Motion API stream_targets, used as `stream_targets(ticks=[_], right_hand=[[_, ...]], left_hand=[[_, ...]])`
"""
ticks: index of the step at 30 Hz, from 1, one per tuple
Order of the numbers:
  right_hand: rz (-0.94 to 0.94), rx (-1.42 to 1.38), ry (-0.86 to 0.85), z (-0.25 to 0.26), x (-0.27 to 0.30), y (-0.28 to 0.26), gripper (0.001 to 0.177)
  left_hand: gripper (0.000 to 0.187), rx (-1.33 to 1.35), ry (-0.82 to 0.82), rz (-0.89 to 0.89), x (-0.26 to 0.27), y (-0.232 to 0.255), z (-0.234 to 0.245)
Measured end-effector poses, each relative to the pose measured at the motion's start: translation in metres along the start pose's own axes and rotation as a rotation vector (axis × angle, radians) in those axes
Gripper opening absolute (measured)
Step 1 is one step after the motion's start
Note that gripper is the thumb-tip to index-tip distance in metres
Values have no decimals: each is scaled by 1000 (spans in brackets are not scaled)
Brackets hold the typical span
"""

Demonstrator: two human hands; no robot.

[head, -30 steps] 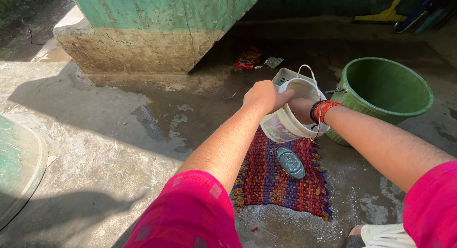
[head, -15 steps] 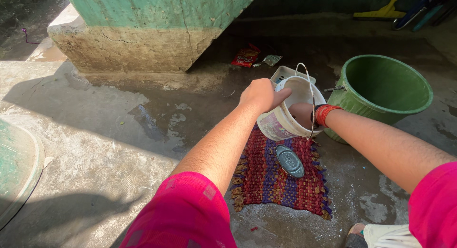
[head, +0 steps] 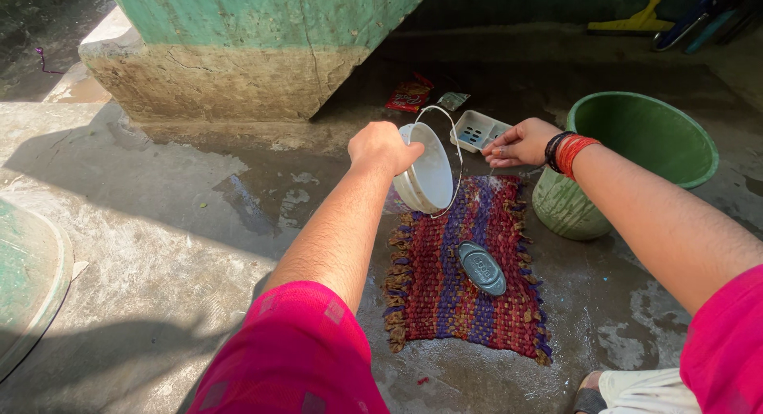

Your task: The person scrubs a woven rug with a brush and soap on a concrete floor, then pours water from a small bucket over the rug to rinse it.

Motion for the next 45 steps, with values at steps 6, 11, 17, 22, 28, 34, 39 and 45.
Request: stream_targets(ticks=[6,11,17,22,28,34,39,45], right_hand=[[25,101,134,15,7,3,24],[27,154,176,8,19,-1,22],[36,215,180,3,32,-8,22],[34,330,182,1,42,-13,22],[76,351,69,-18,48,-27,24],[170,445,-61,-74,44,-41,22],[207,841,-32,-90,18,-6,23],[161,1178,-45,-88,-4,43,26]], left_hand=[[54,-50,17,8,-4,-9,-1],[51,-66,-18,-6,-2,-4,-3],[52,-93,-50,-45,0,5,-4],[56,-113,-68,-58,1,11,-3],[60,-91,-81,-60,3,16,-4],[64,35,-106,-110,5,30,-15],[65,163,-103,-194,11,50,-24],[55,418,-58,-305,18,65,-36]])
Point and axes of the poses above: each hand's wrist, its own x-axis away from the middle knuckle, its own z-axis out of the back of the hand, y = z × x, the point moved 3 cm from there along -x, towards the middle knuckle, and after that the axes turned 2 degrees about -x, right-handed, at the moved point
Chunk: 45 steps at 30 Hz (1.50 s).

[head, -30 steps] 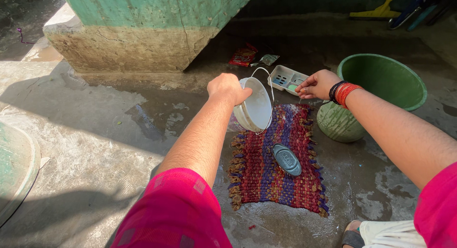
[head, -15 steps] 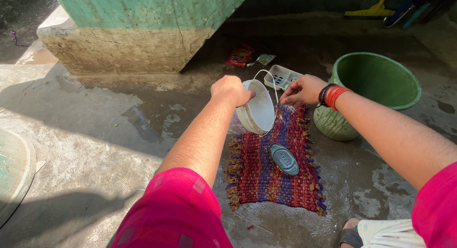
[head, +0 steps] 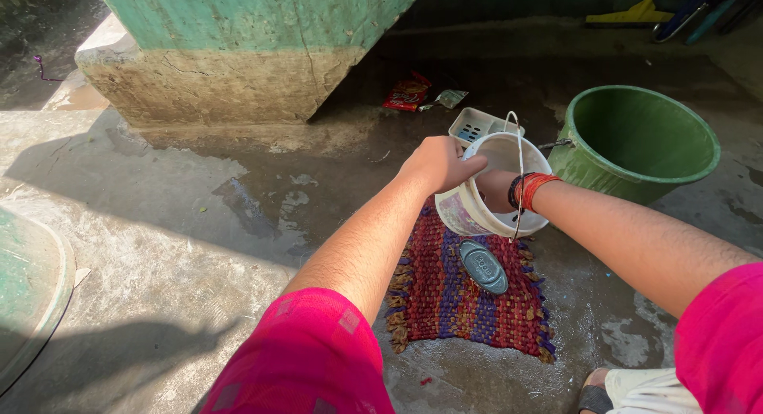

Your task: The person scrubs a woven rug with a brush and soap on a concrete floor, then pours water from a small bucket over the rug to rinse it.

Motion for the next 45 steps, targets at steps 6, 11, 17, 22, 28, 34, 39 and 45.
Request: stream_targets(ticks=[6,11,17,22,28,34,39,45], right_hand=[[27,35,-148,22,35,-38,26],[20,206,-260,39,61,-69,32],[5,136,-273,29,59,-68,40],[-44,-242,-157,29,33,-48,49],[-182,-1127,-209,67,22,-4,55],[-315,-977,6,90,28,58,51],[-445,-700,242,86,30,95,54],[-291,-670,275,77,20,113,37]], left_hand=[[50,-41,-7,-142,3,-2,2],[46,-70,-15,-157,8,-3,10],[43,-92,-59,-122,13,-5,17],[45,-149,-80,-28,16,-11,22],[54,-310,-18,49,16,-30,41],[51,-488,-74,120,17,-50,59],[52,-547,-90,143,17,-56,60],[55,-587,-146,123,22,-47,53]])
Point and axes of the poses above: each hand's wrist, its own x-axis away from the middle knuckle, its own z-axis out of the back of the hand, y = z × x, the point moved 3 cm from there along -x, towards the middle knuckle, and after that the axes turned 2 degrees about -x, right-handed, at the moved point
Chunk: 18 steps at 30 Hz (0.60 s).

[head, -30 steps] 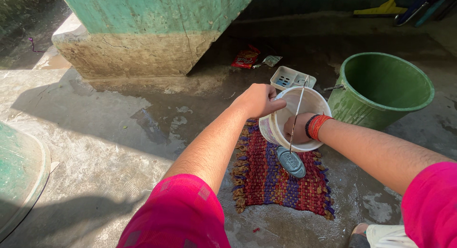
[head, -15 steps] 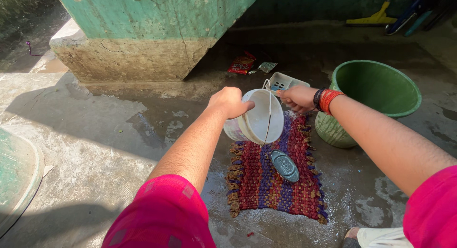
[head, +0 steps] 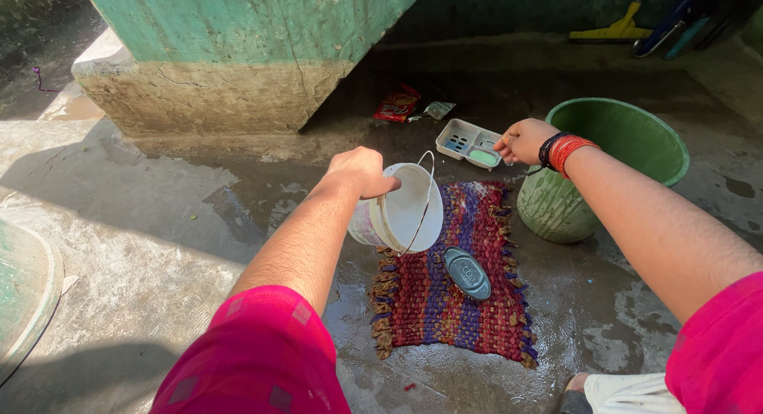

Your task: The person scrubs a woven rug with a brush and soap on a concrete floor, then pours water from a small bucket over the rug to rinse it.

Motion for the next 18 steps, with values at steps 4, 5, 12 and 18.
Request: stream_targets(ticks=[4,5,12,18], right_hand=[[12,292,44,2,17,-14,40],[-12,302,39,2,21,-17,41],[107,301,-5,-3,32,-27,40],[289,254,-263,-29,55,-70,34]], left_hand=[[59,-51,-61,-8,0,13,0],[60,-60,-62,-13,0,15,0],[61,1,-5,12,-8,23,-3],[58,107,53,-23,-12,43,-5]])
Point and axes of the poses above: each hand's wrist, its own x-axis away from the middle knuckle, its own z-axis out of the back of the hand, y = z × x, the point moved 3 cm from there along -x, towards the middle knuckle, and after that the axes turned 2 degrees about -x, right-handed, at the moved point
